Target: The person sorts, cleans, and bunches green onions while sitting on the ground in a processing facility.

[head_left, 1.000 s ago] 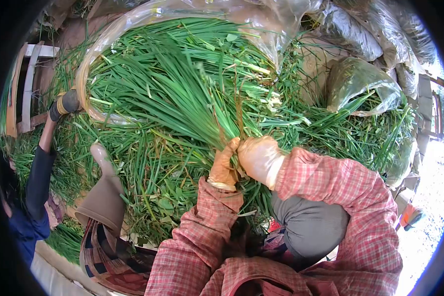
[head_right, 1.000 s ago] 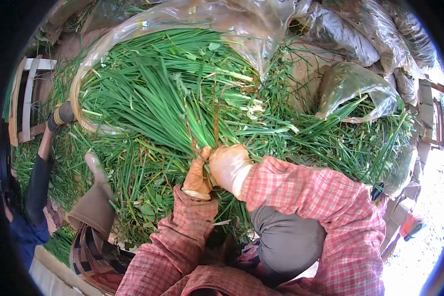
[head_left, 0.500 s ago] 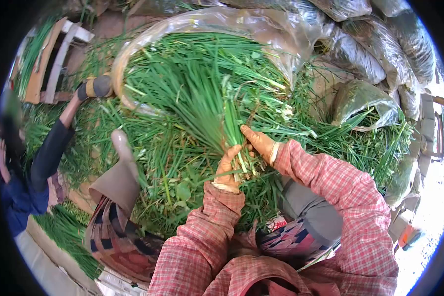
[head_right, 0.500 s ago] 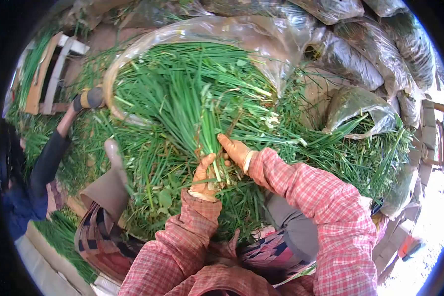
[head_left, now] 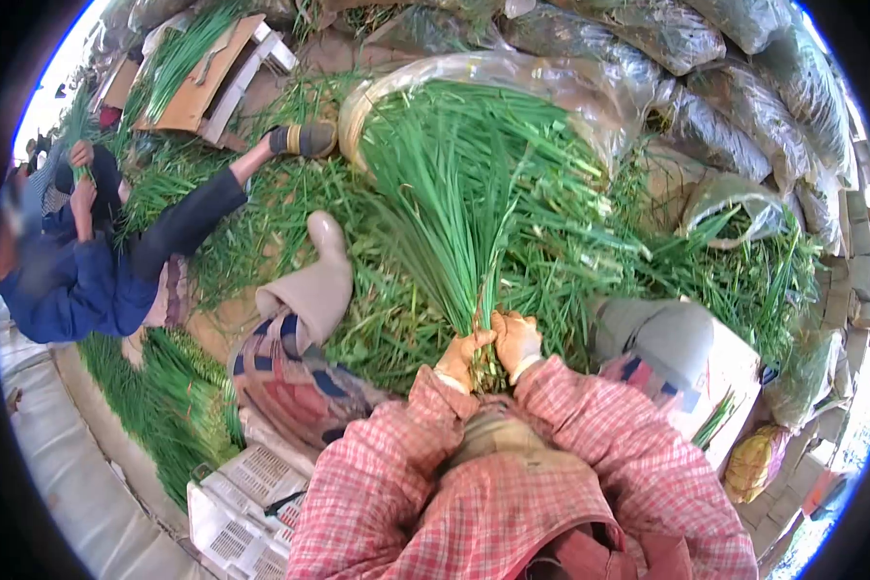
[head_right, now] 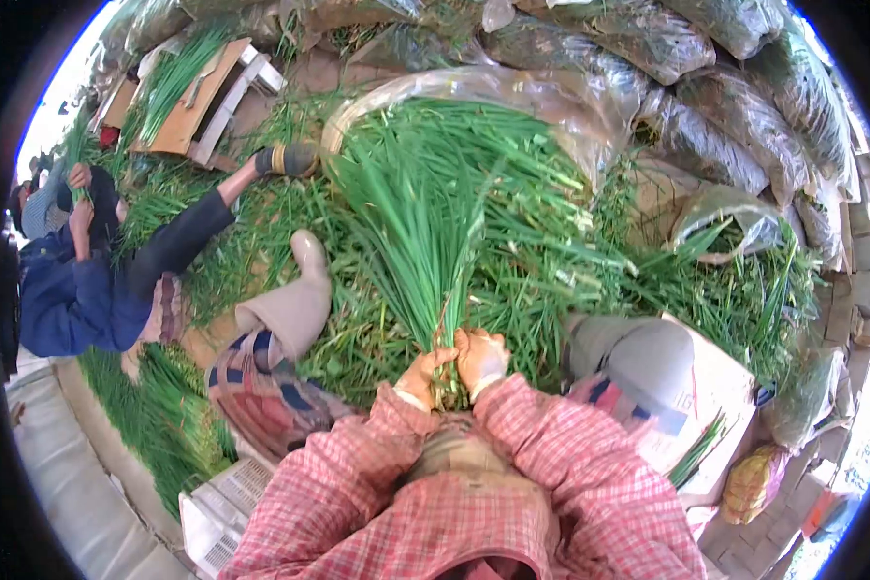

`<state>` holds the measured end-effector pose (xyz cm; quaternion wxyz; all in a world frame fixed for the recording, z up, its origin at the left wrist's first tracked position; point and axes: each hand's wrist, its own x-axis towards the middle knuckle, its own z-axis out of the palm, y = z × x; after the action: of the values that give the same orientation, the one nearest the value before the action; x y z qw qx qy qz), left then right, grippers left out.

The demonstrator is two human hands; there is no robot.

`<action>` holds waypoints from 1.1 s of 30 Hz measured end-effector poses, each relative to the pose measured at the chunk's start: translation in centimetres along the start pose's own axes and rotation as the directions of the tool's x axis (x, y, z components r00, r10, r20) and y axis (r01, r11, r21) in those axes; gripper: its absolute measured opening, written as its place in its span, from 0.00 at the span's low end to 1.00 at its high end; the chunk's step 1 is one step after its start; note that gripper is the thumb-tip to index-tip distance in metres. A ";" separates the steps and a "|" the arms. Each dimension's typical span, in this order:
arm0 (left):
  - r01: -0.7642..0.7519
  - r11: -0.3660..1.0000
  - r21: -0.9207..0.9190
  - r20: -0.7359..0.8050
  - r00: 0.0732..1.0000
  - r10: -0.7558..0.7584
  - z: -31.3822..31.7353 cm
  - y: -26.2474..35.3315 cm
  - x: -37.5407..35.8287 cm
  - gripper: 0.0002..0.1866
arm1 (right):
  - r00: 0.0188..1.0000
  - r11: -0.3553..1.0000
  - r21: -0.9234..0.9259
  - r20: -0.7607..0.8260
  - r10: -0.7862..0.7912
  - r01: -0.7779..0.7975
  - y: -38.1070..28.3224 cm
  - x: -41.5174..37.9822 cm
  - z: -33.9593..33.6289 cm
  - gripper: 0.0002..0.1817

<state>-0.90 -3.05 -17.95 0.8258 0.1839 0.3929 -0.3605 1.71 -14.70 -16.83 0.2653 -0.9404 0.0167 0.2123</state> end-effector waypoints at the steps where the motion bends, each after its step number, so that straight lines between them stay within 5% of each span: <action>1: 0.016 0.996 -0.091 0.038 0.999 -0.013 1.1 0.3 -2.9 0.13 | 0.994 0.993 0.116 0.097 -0.049 0.038 1.6 -0.5 0.5 0.19; 2: 0.022 0.996 -0.091 0.003 1.000 -0.022 -1.2 -0.3 -1.6 0.13 | 0.978 0.971 0.229 0.174 -0.114 0.073 3.3 -0.4 0.4 0.18; 3: -0.013 0.997 -0.080 0.048 0.999 0.017 -0.7 0.0 -2.9 0.13 | 0.991 0.920 0.381 0.056 -0.117 0.087 5.7 0.0 0.0 0.18; 4: -0.054 0.996 -0.072 0.095 0.994 0.060 0.6 0.5 -4.9 0.14 | 0.999 0.781 0.624 0.041 0.012 -0.035 6.1 0.3 -1.6 0.20; 5: -0.102 0.993 -0.053 0.115 0.988 0.107 1.5 0.8 -6.6 0.15 | 0.990 0.559 0.823 0.026 0.140 -0.101 6.5 0.7 -3.2 0.22; 6: -0.144 0.989 -0.044 0.124 0.981 0.148 2.2 0.9 -7.9 0.15 | 0.928 0.132 0.957 0.206 0.311 -0.256 5.2 0.7 -5.8 0.25; 9: -0.310 0.949 0.052 0.151 0.942 0.299 3.2 1.1 -10.5 0.18 | 0.944 0.040 0.945 0.328 -0.049 -0.326 2.0 1.1 -6.4 0.35; 10: -0.512 0.843 0.169 0.228 0.852 0.471 2.8 1.0 -10.0 0.22 | 0.920 0.016 0.939 0.341 -0.195 -0.344 0.1 1.3 -6.3 0.37; 12: -0.539 0.745 0.393 0.164 0.839 0.520 3.3 1.0 -10.8 0.20 | 0.824 -0.139 0.964 0.115 -0.554 -0.228 -4.1 1.4 -6.0 0.41; 13: -0.691 0.499 0.522 0.195 0.667 0.719 1.9 0.3 -9.1 0.21 | 0.821 -0.089 0.988 0.053 -0.568 -0.125 -5.8 1.2 -5.8 0.41; 14: -0.725 0.599 0.341 0.083 0.658 0.749 3.0 0.1 -9.0 0.26 | 0.814 -0.041 0.999 -0.009 -0.581 -0.019 -7.1 1.0 -5.8 0.42; 15: -0.669 0.279 0.689 0.176 0.527 0.831 2.5 -0.1 -9.1 0.29 | 0.828 0.028 0.998 -0.035 -0.560 0.061 -7.8 0.5 -5.8 0.43; 16: -0.460 -0.104 0.882 0.317 0.417 0.852 1.8 -0.1 -9.4 0.33 | 0.843 0.096 0.986 -0.063 -0.534 0.135 -8.4 -0.2 -5.9 0.43; 17: -0.098 -0.178 0.979 0.203 0.521 0.829 4.2 0.0 -12.2 0.41 | 0.875 0.086 0.995 -0.009 -0.485 0.058 -9.1 -0.8 -6.2 0.44; 20: 0.280 -0.287 0.916 0.107 0.518 0.849 7.6 -0.7 -13.7 0.48 | 0.928 0.052 0.998 0.004 -0.373 0.017 -9.9 -1.6 -6.3 0.28; 24: 0.413 -0.418 0.810 0.212 0.458 0.863 9.3 -2.7 -13.5 0.52 | 0.913 -0.152 0.974 0.097 -0.397 -0.169 -8.6 -1.1 -6.2 0.21; 25: 0.378 -0.373 0.848 0.123 0.544 0.830 10.0 -3.0 -13.9 0.54 | 0.905 -0.156 0.970 0.107 -0.411 -0.185 -8.2 -1.1 -6.5 0.20; 28: 0.083 -0.430 0.899 0.279 0.647 0.709 7.9 -3.6 -14.8 0.58 | 0.846 -0.103 0.975 0.114 -0.521 -0.195 -6.6 -0.7 -8.3 0.22; 29: -0.315 -0.229 0.921 0.389 0.749 0.536 7.5 -2.3 -16.3 0.58 | 0.832 -0.090 0.972 0.138 -0.538 -0.219 -6.0 -0.4 -8.9 0.22; 30: -0.603 0.154 0.783 0.538 0.780 0.321 6.5 -0.4 -17.0 0.52 | 0.815 -0.074 0.966 0.165 -0.556 -0.246 -5.5 -0.3 -9.6 0.22; 31: -0.410 0.403 0.818 0.365 0.912 0.188 5.6 2.5 -19.4 0.45 | 0.782 -0.094 0.958 0.163 -0.601 -0.273 -5.2 -0.4 -10.3 0.22; 32: -0.574 0.442 0.689 0.547 0.812 0.202 2.0 6.1 -19.2 0.43 | 0.775 -0.105 0.962 0.137 -0.617 -0.253 -5.2 -0.7 -11.2 0.22; 33: -0.661 0.481 0.577 0.432 0.746 0.507 0.9 7.8 -19.8 0.46 | 0.741 -0.091 0.957 0.150 -0.655 -0.274 -5.1 -0.9 -11.9 0.22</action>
<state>-3.19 10.64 -1.77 0.7991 0.5669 0.0528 -0.1931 6.28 -16.40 -4.81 0.8745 -0.3000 -0.0737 0.3739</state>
